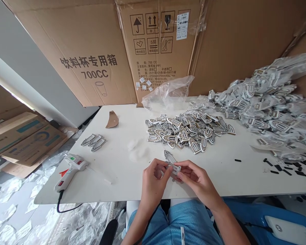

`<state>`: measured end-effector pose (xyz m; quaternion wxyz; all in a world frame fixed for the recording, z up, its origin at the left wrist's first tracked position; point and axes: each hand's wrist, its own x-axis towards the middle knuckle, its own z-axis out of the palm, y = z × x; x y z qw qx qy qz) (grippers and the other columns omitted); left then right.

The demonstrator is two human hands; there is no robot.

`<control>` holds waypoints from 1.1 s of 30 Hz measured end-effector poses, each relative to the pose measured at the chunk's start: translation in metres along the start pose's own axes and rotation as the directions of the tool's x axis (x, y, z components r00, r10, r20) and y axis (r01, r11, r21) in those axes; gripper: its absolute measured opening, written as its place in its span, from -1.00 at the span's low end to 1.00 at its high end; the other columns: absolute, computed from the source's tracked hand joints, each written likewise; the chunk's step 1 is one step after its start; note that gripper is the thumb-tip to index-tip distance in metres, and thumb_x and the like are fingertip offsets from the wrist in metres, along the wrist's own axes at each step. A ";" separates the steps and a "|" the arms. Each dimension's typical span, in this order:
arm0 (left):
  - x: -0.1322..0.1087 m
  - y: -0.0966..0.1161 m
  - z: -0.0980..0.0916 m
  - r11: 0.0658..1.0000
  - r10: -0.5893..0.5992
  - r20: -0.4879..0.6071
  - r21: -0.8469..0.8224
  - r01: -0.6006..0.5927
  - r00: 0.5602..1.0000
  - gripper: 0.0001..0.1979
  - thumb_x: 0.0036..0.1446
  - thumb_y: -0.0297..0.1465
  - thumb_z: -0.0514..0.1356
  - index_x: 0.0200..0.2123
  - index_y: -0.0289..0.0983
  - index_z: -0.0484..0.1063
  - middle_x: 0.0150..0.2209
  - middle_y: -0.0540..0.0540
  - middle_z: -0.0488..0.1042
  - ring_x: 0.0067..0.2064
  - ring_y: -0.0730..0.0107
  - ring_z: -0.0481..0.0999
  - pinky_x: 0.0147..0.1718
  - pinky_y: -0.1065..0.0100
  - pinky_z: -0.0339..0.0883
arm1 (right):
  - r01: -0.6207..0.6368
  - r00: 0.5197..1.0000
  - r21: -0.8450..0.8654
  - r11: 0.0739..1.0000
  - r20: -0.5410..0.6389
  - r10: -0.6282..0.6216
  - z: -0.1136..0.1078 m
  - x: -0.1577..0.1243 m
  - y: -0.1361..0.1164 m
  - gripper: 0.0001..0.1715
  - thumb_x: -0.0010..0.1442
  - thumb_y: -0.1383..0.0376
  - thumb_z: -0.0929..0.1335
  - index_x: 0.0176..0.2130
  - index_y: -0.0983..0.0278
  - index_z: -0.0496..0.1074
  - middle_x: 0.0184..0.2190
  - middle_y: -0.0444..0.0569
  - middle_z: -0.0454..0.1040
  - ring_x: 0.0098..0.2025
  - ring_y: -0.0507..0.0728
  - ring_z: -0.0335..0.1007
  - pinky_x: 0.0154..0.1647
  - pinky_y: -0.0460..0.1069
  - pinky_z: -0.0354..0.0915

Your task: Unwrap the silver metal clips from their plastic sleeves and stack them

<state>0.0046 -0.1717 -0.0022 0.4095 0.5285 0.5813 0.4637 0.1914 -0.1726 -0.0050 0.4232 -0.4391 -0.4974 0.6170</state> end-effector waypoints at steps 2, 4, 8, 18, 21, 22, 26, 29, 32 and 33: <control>0.000 0.000 0.000 1.000 -0.001 -0.005 0.006 0.001 1.000 -0.77 0.28 -0.17 0.40 -0.23 -0.21 0.54 -0.51 0.06 0.41 -0.50 0.43 0.12 -0.46 0.35 0.02 | -0.005 1.000 0.013 1.000 -0.004 0.005 0.000 0.000 0.000 -0.50 0.33 -0.07 0.54 0.10 0.16 0.64 -0.18 0.02 0.71 -0.13 0.22 0.63 -0.01 0.09 0.56; 0.000 -0.001 0.000 1.000 -0.002 -0.002 0.006 0.002 1.000 -0.75 0.28 -0.16 0.40 -0.24 -0.21 0.53 -0.52 0.08 0.37 -0.49 0.43 0.15 -0.45 0.35 0.05 | -0.006 1.000 0.029 1.000 -0.016 0.007 0.000 -0.001 0.000 -0.49 0.32 -0.07 0.55 0.09 0.16 0.64 -0.18 0.02 0.71 -0.14 0.21 0.63 -0.03 0.08 0.57; 0.000 -0.006 0.000 1.000 -0.008 0.005 -0.001 0.008 1.000 -0.69 0.27 -0.12 0.41 -0.26 -0.20 0.46 -0.54 0.12 0.28 -0.49 0.44 0.18 -0.45 0.37 0.08 | -0.011 0.999 0.041 0.999 -0.030 0.012 0.000 -0.001 0.000 -0.48 0.30 -0.08 0.56 0.08 0.17 0.64 -0.21 0.01 0.69 -0.16 0.21 0.63 -0.06 0.08 0.57; 0.001 -0.007 -0.001 1.000 0.012 -0.016 -0.002 -0.012 1.000 -0.64 0.27 -0.10 0.42 -0.15 -0.19 0.40 -0.53 0.19 0.10 -0.48 0.43 0.11 -0.46 0.39 0.01 | -0.003 0.999 0.062 0.998 -0.046 0.006 0.000 -0.001 -0.001 -0.49 0.28 -0.08 0.58 0.05 0.17 0.65 -0.25 0.00 0.66 -0.21 0.19 0.59 -0.11 0.08 0.56; 0.000 -0.007 -0.001 1.000 0.013 0.000 -0.001 -0.013 1.000 -0.62 0.30 -0.08 0.39 -0.05 -0.19 0.41 -0.51 0.19 0.07 -0.47 0.43 0.09 -0.46 0.39 -0.02 | 0.007 0.999 0.086 0.996 -0.052 -0.002 -0.001 -0.001 0.001 -0.52 0.28 -0.05 0.59 0.04 0.17 0.66 -0.23 0.00 0.65 -0.18 0.18 0.57 -0.06 0.09 0.57; 0.000 -0.006 -0.002 1.000 0.011 0.020 0.001 -0.011 1.000 -0.62 0.31 -0.06 0.38 -0.04 -0.20 0.43 -0.51 0.19 0.06 -0.46 0.42 0.08 -0.46 0.39 -0.03 | 0.009 0.999 0.097 0.995 -0.053 -0.004 -0.002 -0.001 0.002 -0.54 0.28 -0.04 0.59 0.03 0.17 0.66 -0.21 0.00 0.64 -0.16 0.18 0.56 -0.03 0.09 0.57; 0.001 -0.002 -0.004 0.999 -0.011 0.095 0.038 0.008 0.995 -0.60 0.34 0.01 0.32 -0.22 -0.23 0.46 -0.53 0.17 0.02 -0.46 0.43 0.03 -0.46 0.36 -0.05 | 0.028 0.999 0.106 0.994 -0.037 -0.024 -0.003 -0.001 0.006 -0.59 0.32 -0.02 0.57 0.03 0.15 0.64 -0.17 0.00 0.63 -0.08 0.19 0.56 0.01 0.08 0.57; 0.001 0.000 -0.005 0.999 -0.046 0.130 0.031 0.042 0.991 -0.54 0.34 0.03 0.30 -0.35 -0.22 0.37 -0.55 0.16 0.03 -0.47 0.45 0.03 -0.47 0.36 -0.07 | 0.080 0.997 0.014 0.997 -0.010 -0.080 -0.004 -0.002 0.007 -0.64 0.41 0.01 0.50 0.08 0.13 0.61 -0.12 0.02 0.63 -0.04 0.20 0.58 0.05 0.08 0.55; 0.001 0.001 -0.007 0.997 -0.078 0.167 0.016 0.077 0.983 -0.51 0.34 0.05 0.29 -0.39 -0.22 0.32 -0.54 0.13 0.07 -0.47 0.46 0.08 -0.47 0.36 -0.07 | 0.228 0.973 -0.162 0.960 -0.009 -0.233 -0.004 -0.002 0.008 -0.77 0.45 0.08 0.47 0.02 0.11 0.61 0.07 0.06 0.59 0.05 0.21 0.58 0.09 0.07 0.53; 0.001 0.001 -0.008 0.996 -0.085 0.176 0.010 0.084 0.981 -0.52 0.34 0.04 0.29 -0.39 -0.22 0.33 -0.54 0.12 0.09 -0.47 0.46 0.09 -0.47 0.36 -0.06 | 0.282 0.957 -0.224 0.933 0.004 -0.289 -0.004 -0.001 0.008 -0.82 0.44 0.11 0.48 -0.02 0.11 0.61 0.12 0.06 0.57 0.08 0.22 0.57 0.08 0.06 0.53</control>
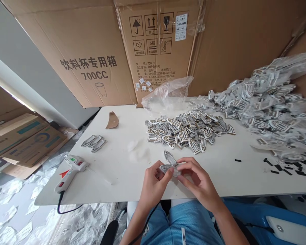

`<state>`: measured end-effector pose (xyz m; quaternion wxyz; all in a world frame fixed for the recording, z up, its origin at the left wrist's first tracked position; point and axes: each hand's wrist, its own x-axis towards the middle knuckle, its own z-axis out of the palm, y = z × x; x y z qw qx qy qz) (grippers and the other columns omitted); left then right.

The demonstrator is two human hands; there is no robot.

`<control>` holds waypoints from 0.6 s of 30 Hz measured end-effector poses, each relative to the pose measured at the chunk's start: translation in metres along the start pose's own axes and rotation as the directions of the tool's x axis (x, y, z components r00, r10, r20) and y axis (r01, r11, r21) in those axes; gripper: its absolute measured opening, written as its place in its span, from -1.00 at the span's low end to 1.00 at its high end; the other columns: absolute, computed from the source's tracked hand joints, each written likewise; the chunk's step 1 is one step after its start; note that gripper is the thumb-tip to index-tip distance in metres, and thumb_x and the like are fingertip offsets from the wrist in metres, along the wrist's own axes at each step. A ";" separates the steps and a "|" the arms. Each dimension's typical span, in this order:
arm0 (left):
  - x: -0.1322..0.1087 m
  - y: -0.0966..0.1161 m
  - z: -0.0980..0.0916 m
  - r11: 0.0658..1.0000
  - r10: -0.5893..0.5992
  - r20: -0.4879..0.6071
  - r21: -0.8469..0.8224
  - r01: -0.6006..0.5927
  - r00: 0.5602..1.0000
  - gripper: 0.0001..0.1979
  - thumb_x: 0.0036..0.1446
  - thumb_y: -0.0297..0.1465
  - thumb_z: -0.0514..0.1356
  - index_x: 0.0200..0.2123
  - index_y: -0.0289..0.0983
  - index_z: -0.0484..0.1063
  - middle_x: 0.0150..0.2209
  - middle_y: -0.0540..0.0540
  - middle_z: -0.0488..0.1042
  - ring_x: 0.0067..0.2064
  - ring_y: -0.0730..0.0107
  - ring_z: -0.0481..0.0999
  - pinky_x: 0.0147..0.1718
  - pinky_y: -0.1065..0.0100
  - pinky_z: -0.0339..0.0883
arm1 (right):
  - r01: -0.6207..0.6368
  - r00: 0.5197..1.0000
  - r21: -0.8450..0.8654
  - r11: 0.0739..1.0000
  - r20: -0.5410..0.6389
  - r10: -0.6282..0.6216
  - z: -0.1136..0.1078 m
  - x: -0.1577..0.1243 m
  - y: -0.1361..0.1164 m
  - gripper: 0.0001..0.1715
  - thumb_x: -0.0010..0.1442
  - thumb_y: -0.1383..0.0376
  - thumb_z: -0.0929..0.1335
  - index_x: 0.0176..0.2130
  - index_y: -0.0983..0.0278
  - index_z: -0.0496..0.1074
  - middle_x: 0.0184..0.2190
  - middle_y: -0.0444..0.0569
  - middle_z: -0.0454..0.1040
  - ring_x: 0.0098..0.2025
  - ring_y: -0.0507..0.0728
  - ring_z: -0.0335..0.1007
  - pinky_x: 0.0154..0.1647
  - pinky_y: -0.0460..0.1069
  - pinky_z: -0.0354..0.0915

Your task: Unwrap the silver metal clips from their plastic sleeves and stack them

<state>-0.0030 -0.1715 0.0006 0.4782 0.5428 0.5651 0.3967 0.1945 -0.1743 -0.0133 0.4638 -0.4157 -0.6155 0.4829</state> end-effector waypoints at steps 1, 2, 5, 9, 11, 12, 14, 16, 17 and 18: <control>0.000 0.000 -0.001 1.000 -0.004 0.004 -0.009 0.004 1.000 -0.52 0.34 0.04 0.29 -0.38 -0.22 0.33 -0.53 0.12 0.11 -0.46 0.45 0.10 -0.47 0.36 -0.05 | 0.055 0.998 -0.061 0.997 0.010 -0.054 0.001 0.000 0.000 -0.86 0.43 0.15 0.49 -0.04 0.11 0.60 0.14 0.06 0.56 0.09 0.21 0.57 0.06 0.05 0.53; 0.000 0.000 -0.001 1.000 -0.006 0.006 -0.020 0.006 1.000 -0.52 0.34 0.03 0.29 -0.39 -0.22 0.33 -0.52 0.11 0.12 -0.45 0.45 0.11 -0.46 0.36 -0.04 | 0.105 0.994 -0.119 0.987 0.029 -0.102 0.003 0.000 0.000 -0.88 0.42 0.19 0.49 -0.04 0.10 0.59 0.13 0.05 0.57 0.08 0.21 0.58 0.04 0.04 0.54; 0.000 -0.002 -0.002 0.999 -0.002 -0.002 -0.043 0.002 1.000 -0.52 0.34 0.03 0.29 -0.40 -0.23 0.32 -0.50 0.10 0.14 -0.44 0.45 0.13 -0.45 0.37 -0.02 | 0.260 0.966 -0.282 0.924 0.082 -0.247 0.007 0.001 -0.001 -0.80 0.44 0.32 0.45 0.04 0.08 0.56 0.06 0.03 0.62 0.08 0.21 0.57 0.06 0.07 0.54; 0.000 -0.002 -0.001 0.999 0.027 -0.052 -0.043 -0.029 0.998 -0.46 0.35 0.11 0.26 -0.39 -0.22 0.33 -0.52 0.11 0.10 -0.46 0.45 0.09 -0.47 0.37 -0.04 | 0.375 0.921 -0.400 0.837 0.055 -0.386 0.004 0.003 -0.004 -0.79 0.45 0.35 0.44 0.03 0.08 0.57 0.00 0.02 0.66 0.03 0.24 0.59 0.04 0.12 0.55; 0.000 -0.001 -0.001 0.997 0.038 -0.109 -0.064 -0.045 0.993 -0.43 0.37 0.16 0.22 -0.37 -0.23 0.38 -0.52 0.10 0.12 -0.45 0.44 0.09 -0.47 0.37 -0.02 | 0.340 0.927 -0.430 0.836 0.004 -0.374 0.000 0.005 -0.004 -0.85 0.44 0.30 0.47 -0.01 0.09 0.59 -0.06 0.01 0.67 -0.03 0.24 0.60 -0.05 0.11 0.56; 0.000 0.000 -0.001 0.995 0.035 -0.141 -0.083 -0.047 0.989 -0.42 0.37 0.18 0.20 -0.35 -0.23 0.39 -0.52 0.10 0.13 -0.45 0.44 0.10 -0.47 0.38 -0.01 | 0.309 0.932 -0.450 0.838 -0.031 -0.360 -0.002 0.007 -0.003 -0.88 0.43 0.27 0.48 -0.03 0.09 0.60 -0.08 0.01 0.68 -0.05 0.25 0.61 -0.08 0.10 0.55; 0.000 0.000 0.000 0.991 0.017 -0.188 -0.124 -0.041 0.982 -0.40 0.37 0.21 0.18 -0.32 -0.23 0.39 -0.52 0.10 0.12 -0.46 0.43 0.09 -0.48 0.38 -0.01 | 0.248 0.935 -0.492 0.834 -0.104 -0.339 -0.002 0.010 0.000 -0.91 0.42 0.22 0.50 -0.06 0.10 0.61 -0.13 0.01 0.67 -0.10 0.26 0.60 -0.12 0.11 0.54; -0.001 0.000 0.000 0.988 0.001 -0.206 -0.152 -0.033 0.979 -0.39 0.35 0.24 0.18 -0.34 -0.22 0.36 -0.52 0.12 0.09 -0.46 0.44 0.07 -0.48 0.39 -0.02 | 0.214 0.928 -0.527 0.823 -0.155 -0.340 0.001 0.015 0.005 -0.91 0.41 0.19 0.50 -0.09 0.13 0.61 -0.17 0.02 0.66 -0.11 0.27 0.59 -0.13 0.12 0.53; -0.001 -0.001 0.000 0.987 -0.001 -0.207 -0.158 -0.032 0.978 -0.39 0.34 0.24 0.19 -0.34 -0.22 0.35 -0.52 0.12 0.09 -0.46 0.44 0.07 -0.48 0.39 -0.02 | 0.205 0.923 -0.540 0.816 -0.170 -0.344 0.004 0.017 0.007 -0.91 0.41 0.18 0.50 -0.11 0.14 0.60 -0.18 0.02 0.65 -0.10 0.27 0.58 -0.12 0.12 0.52; -0.001 -0.001 0.000 0.987 0.000 -0.207 -0.159 -0.033 0.978 -0.39 0.34 0.24 0.19 -0.35 -0.22 0.35 -0.52 0.12 0.09 -0.46 0.44 0.07 -0.48 0.39 -0.02 | 0.198 0.921 -0.552 0.810 -0.179 -0.346 0.008 0.019 0.009 -0.90 0.42 0.18 0.50 -0.12 0.15 0.59 -0.20 0.02 0.64 -0.10 0.28 0.57 -0.11 0.13 0.51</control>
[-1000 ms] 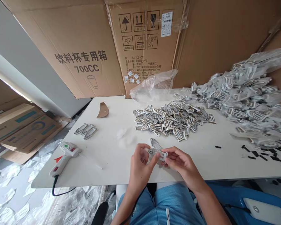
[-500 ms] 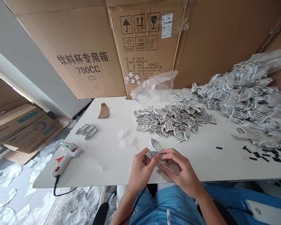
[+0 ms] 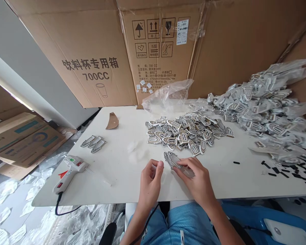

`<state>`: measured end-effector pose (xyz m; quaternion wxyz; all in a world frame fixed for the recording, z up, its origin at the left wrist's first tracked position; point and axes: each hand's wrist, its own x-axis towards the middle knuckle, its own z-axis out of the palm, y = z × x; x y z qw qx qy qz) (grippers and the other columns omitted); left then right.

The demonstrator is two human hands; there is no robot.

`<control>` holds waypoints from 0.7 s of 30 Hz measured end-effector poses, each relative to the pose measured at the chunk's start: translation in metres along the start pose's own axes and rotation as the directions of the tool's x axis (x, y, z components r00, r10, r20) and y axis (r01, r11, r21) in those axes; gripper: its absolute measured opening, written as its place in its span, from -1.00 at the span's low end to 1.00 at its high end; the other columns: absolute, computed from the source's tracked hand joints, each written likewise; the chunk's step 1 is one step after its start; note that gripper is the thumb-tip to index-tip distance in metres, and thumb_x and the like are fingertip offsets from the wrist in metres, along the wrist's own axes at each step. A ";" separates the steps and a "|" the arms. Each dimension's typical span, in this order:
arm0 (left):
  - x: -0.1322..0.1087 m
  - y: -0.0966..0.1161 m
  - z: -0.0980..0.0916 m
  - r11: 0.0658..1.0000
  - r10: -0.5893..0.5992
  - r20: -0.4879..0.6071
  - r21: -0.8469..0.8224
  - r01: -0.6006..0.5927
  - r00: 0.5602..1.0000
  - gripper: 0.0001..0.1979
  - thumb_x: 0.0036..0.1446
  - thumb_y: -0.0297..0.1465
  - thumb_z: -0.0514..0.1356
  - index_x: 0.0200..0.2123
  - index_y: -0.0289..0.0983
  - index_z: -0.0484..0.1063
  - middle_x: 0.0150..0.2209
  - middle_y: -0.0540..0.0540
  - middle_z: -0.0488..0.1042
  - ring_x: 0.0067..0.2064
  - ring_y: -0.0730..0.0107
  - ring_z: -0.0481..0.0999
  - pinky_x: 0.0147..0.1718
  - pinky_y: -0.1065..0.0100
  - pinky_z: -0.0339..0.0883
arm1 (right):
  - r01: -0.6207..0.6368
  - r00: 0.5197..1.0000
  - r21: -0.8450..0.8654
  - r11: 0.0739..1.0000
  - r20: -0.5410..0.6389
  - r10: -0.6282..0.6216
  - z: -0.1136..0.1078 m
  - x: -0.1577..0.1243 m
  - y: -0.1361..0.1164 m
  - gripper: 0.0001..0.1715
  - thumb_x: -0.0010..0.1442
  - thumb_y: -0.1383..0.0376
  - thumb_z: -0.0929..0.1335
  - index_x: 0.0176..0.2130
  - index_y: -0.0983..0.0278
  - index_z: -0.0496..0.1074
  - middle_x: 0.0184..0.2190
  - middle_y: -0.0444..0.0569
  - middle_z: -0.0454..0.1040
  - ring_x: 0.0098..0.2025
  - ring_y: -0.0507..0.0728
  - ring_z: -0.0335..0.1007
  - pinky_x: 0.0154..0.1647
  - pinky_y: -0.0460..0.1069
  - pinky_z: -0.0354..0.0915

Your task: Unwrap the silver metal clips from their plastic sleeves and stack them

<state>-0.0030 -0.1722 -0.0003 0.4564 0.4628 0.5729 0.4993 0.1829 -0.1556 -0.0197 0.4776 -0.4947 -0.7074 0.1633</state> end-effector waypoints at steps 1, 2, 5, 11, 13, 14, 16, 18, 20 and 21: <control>0.000 0.000 0.000 1.000 0.003 0.001 0.001 -0.003 1.000 -0.38 0.33 0.24 0.20 -0.36 -0.22 0.35 -0.52 0.11 0.10 -0.46 0.44 0.07 -0.48 0.39 -0.02 | -0.002 1.000 -0.014 1.000 -0.005 0.002 0.005 0.001 0.000 -0.89 0.42 0.18 0.50 -0.13 0.15 0.58 -0.21 0.02 0.64 -0.10 0.29 0.56 -0.10 0.13 0.50; 0.000 0.000 0.000 1.000 0.006 0.000 0.002 -0.006 1.000 -0.38 0.33 0.24 0.20 -0.36 -0.22 0.35 -0.52 0.11 0.10 -0.46 0.44 0.07 -0.48 0.39 -0.02 | -0.003 1.000 -0.026 1.000 -0.007 0.003 0.010 0.001 0.000 -0.88 0.43 0.17 0.49 -0.14 0.16 0.56 -0.21 0.01 0.63 -0.10 0.29 0.55 -0.10 0.14 0.50; 0.000 0.000 0.000 1.000 0.019 0.002 -0.002 -0.019 1.000 -0.38 0.33 0.24 0.20 -0.35 -0.23 0.39 -0.51 0.11 0.11 -0.46 0.44 0.08 -0.49 0.39 -0.01 | -0.010 1.000 -0.046 0.999 0.004 0.010 0.021 0.003 -0.001 -0.88 0.44 0.17 0.48 -0.14 0.16 0.54 -0.21 0.01 0.62 -0.12 0.30 0.51 -0.09 0.16 0.47; -0.001 0.002 0.000 1.000 0.025 0.013 0.000 -0.025 1.000 -0.39 0.33 0.22 0.22 -0.37 -0.24 0.40 -0.50 0.09 0.13 -0.45 0.43 0.09 -0.48 0.38 0.00 | -0.046 0.997 -0.058 0.997 0.061 0.049 0.027 0.004 0.001 -0.89 0.43 0.17 0.48 -0.12 0.14 0.53 -0.19 0.01 0.62 -0.09 0.32 0.46 -0.05 0.20 0.43; -0.001 0.002 0.000 1.000 0.029 0.016 -0.002 -0.029 0.999 -0.39 0.33 0.22 0.22 -0.37 -0.24 0.39 -0.51 0.10 0.12 -0.45 0.43 0.09 -0.48 0.38 0.00 | -0.056 0.996 -0.064 0.996 0.072 0.061 0.026 0.003 0.002 -0.89 0.43 0.17 0.48 -0.12 0.13 0.53 -0.18 0.02 0.62 -0.08 0.33 0.46 -0.04 0.21 0.42; -0.001 0.001 0.000 0.999 0.032 0.019 -0.003 -0.032 0.999 -0.39 0.33 0.22 0.22 -0.37 -0.24 0.39 -0.51 0.10 0.11 -0.45 0.43 0.08 -0.48 0.38 0.00 | -0.061 0.995 -0.066 0.996 0.076 0.066 0.026 0.003 0.002 -0.89 0.43 0.16 0.48 -0.12 0.13 0.53 -0.18 0.02 0.62 -0.07 0.34 0.45 -0.04 0.21 0.42; -0.001 0.001 0.001 0.999 0.037 0.025 -0.004 -0.036 0.999 -0.39 0.34 0.21 0.22 -0.37 -0.24 0.39 -0.51 0.10 0.11 -0.44 0.43 0.08 -0.47 0.38 -0.01 | -0.072 0.994 -0.070 0.995 0.082 0.078 0.026 0.002 0.001 -0.88 0.41 0.16 0.49 -0.11 0.13 0.52 -0.17 0.02 0.61 -0.05 0.35 0.44 -0.03 0.21 0.42; -0.001 0.001 0.000 0.999 0.037 0.030 -0.002 -0.037 0.999 -0.41 0.36 0.19 0.22 -0.36 -0.24 0.39 -0.50 0.10 0.12 -0.44 0.43 0.08 -0.46 0.37 0.00 | -0.084 0.992 -0.074 0.994 0.084 0.090 0.026 0.002 0.000 -0.87 0.40 0.17 0.49 -0.11 0.12 0.51 -0.17 0.01 0.60 -0.04 0.35 0.43 -0.03 0.21 0.41; -0.001 0.001 0.000 0.999 0.038 0.035 0.002 -0.038 0.999 -0.41 0.37 0.18 0.22 -0.36 -0.24 0.39 -0.50 0.09 0.13 -0.44 0.43 0.09 -0.46 0.37 0.01 | -0.091 0.992 -0.079 0.993 0.085 0.098 0.026 0.002 -0.002 -0.87 0.40 0.18 0.49 -0.11 0.13 0.50 -0.17 0.01 0.59 -0.04 0.35 0.41 -0.04 0.20 0.41; -0.001 0.001 0.000 0.999 0.038 0.036 0.004 -0.039 0.999 -0.42 0.37 0.18 0.22 -0.36 -0.24 0.39 -0.50 0.09 0.13 -0.44 0.43 0.09 -0.46 0.37 0.02 | -0.092 0.991 -0.081 0.992 0.087 0.099 0.026 0.002 -0.002 -0.87 0.41 0.19 0.49 -0.10 0.13 0.50 -0.17 0.00 0.59 -0.04 0.34 0.40 -0.04 0.20 0.40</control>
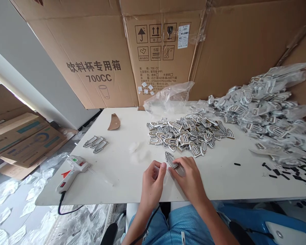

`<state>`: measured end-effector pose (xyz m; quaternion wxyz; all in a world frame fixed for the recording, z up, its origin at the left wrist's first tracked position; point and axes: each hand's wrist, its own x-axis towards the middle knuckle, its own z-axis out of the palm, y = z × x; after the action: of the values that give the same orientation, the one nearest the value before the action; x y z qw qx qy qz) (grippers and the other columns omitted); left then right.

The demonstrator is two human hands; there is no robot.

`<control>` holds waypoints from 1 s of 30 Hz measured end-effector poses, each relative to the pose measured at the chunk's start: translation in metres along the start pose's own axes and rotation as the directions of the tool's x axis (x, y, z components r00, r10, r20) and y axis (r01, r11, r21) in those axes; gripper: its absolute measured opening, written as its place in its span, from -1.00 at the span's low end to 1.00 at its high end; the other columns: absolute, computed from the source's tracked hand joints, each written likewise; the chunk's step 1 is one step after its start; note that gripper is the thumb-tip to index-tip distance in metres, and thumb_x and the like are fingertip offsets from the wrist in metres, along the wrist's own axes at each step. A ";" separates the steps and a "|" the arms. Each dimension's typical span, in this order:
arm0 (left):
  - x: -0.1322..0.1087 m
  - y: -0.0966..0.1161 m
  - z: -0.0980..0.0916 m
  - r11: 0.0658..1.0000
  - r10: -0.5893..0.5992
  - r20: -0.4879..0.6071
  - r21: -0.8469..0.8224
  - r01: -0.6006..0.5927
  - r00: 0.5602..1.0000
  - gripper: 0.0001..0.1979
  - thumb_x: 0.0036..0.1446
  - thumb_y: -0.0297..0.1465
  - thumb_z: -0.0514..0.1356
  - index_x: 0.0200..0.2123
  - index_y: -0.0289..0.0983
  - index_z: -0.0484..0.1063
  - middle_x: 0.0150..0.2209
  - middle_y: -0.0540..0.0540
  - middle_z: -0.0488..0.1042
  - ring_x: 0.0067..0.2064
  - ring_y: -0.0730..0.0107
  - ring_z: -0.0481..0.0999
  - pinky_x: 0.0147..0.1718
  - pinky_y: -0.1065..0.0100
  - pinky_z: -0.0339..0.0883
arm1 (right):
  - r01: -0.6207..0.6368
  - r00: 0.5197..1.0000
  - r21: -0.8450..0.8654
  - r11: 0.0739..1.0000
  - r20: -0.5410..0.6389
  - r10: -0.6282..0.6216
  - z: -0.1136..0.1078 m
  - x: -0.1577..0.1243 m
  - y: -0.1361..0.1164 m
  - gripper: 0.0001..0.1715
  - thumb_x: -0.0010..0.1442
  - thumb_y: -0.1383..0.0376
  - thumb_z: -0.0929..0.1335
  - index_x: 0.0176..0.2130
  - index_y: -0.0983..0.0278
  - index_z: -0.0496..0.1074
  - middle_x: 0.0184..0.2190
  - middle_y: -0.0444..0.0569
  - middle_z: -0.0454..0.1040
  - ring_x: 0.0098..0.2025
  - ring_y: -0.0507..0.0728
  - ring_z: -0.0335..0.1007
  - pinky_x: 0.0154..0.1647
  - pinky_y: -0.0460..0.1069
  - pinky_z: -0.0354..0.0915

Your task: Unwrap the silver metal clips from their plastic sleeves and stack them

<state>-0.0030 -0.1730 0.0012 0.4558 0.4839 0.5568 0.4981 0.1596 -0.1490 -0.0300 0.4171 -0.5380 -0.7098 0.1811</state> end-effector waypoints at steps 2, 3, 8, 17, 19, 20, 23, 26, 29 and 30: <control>0.000 0.000 0.000 1.000 0.003 0.000 0.002 -0.003 1.000 -0.42 0.37 0.17 0.22 -0.36 -0.25 0.39 -0.50 0.09 0.13 -0.44 0.43 0.09 -0.46 0.38 0.02 | 0.001 1.000 -0.003 1.000 0.004 -0.001 0.000 0.000 -0.001 -0.87 0.41 0.20 0.49 -0.11 0.14 0.49 -0.18 0.00 0.58 -0.04 0.34 0.39 -0.04 0.19 0.40; 0.000 0.000 0.000 1.000 0.004 0.000 0.002 -0.004 1.000 -0.42 0.37 0.17 0.22 -0.36 -0.25 0.39 -0.50 0.09 0.13 -0.44 0.44 0.09 -0.46 0.38 0.02 | 0.001 1.000 -0.002 1.000 0.005 -0.001 0.000 0.000 -0.001 -0.87 0.41 0.20 0.49 -0.12 0.14 0.48 -0.18 0.00 0.57 -0.04 0.33 0.39 -0.04 0.19 0.40; 0.000 0.002 0.001 1.000 -0.002 -0.009 0.002 0.002 1.000 -0.40 0.35 0.19 0.23 -0.38 -0.24 0.39 -0.51 0.09 0.13 -0.45 0.44 0.09 -0.47 0.38 0.01 | 0.013 1.000 0.003 1.000 -0.002 -0.013 0.000 0.000 0.000 -0.87 0.42 0.19 0.48 -0.14 0.13 0.47 -0.19 0.00 0.57 -0.05 0.34 0.39 -0.05 0.19 0.40; -0.001 0.002 0.001 1.000 -0.011 -0.009 0.003 0.011 1.000 -0.39 0.33 0.21 0.23 -0.38 -0.23 0.39 -0.51 0.09 0.13 -0.45 0.43 0.09 -0.47 0.37 0.00 | 0.031 0.999 0.006 1.000 -0.010 -0.031 -0.002 0.000 -0.001 -0.85 0.43 0.14 0.46 -0.15 0.12 0.47 -0.20 0.00 0.56 -0.07 0.33 0.42 -0.05 0.19 0.41; 0.000 0.002 0.001 1.000 -0.010 -0.008 0.006 0.010 1.000 -0.39 0.33 0.21 0.23 -0.40 -0.23 0.36 -0.51 0.09 0.12 -0.44 0.43 0.08 -0.47 0.37 0.00 | 0.023 1.000 0.008 1.000 -0.007 -0.023 -0.001 -0.001 -0.002 -0.85 0.43 0.14 0.47 -0.15 0.12 0.47 -0.20 0.01 0.56 -0.07 0.33 0.41 -0.05 0.19 0.41; 0.000 0.002 0.001 1.000 -0.010 -0.007 0.005 0.010 1.000 -0.38 0.33 0.21 0.23 -0.41 -0.23 0.35 -0.51 0.09 0.12 -0.44 0.43 0.08 -0.46 0.37 0.00 | 0.018 1.000 0.009 1.000 -0.006 -0.018 -0.001 -0.001 -0.002 -0.85 0.42 0.14 0.47 -0.14 0.12 0.47 -0.19 0.01 0.56 -0.06 0.33 0.41 -0.04 0.19 0.40; 0.000 0.001 0.001 1.000 -0.010 -0.001 0.005 0.010 1.000 -0.39 0.34 0.20 0.23 -0.42 -0.22 0.31 -0.51 0.10 0.11 -0.44 0.43 0.06 -0.46 0.36 -0.01 | 0.012 1.000 0.038 0.999 -0.021 -0.011 -0.002 -0.001 -0.003 -0.83 0.41 0.13 0.49 -0.12 0.12 0.49 -0.11 0.02 0.55 -0.01 0.34 0.42 0.02 0.20 0.40; 0.000 0.000 0.001 1.000 -0.003 -0.001 0.010 0.003 1.000 -0.39 0.35 0.19 0.22 -0.44 -0.20 0.24 -0.50 0.10 0.08 -0.44 0.43 0.03 -0.45 0.35 -0.01 | -0.003 0.992 0.079 0.997 -0.122 0.013 -0.008 0.002 0.000 -0.81 0.43 0.08 0.46 -0.10 0.12 0.48 -0.05 0.06 0.53 0.05 0.34 0.43 0.06 0.20 0.39; 0.000 0.000 -0.001 1.000 -0.008 0.003 0.003 0.008 1.000 -0.39 0.35 0.18 0.21 -0.44 -0.18 0.17 -0.49 0.10 0.06 -0.44 0.42 0.02 -0.44 0.35 -0.01 | -0.082 0.957 -0.028 0.996 -0.282 0.071 -0.017 0.005 0.014 -0.77 0.46 0.05 0.40 -0.04 0.13 0.46 -0.04 0.11 0.52 0.05 0.38 0.40 0.07 0.25 0.37; 0.000 -0.001 -0.002 1.000 -0.015 0.010 -0.009 0.015 1.000 -0.40 0.35 0.18 0.21 -0.43 -0.17 0.16 -0.48 0.10 0.06 -0.43 0.42 0.02 -0.44 0.35 -0.01 | -0.110 0.949 -0.088 0.990 -0.307 0.078 -0.021 0.006 0.021 -0.75 0.46 0.05 0.38 -0.01 0.14 0.44 -0.02 0.12 0.51 0.06 0.40 0.38 0.09 0.28 0.35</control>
<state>-0.0048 -0.1736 0.0007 0.4642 0.4801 0.5560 0.4948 0.1884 -0.1404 -0.0300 0.4832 -0.6136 -0.6194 0.0792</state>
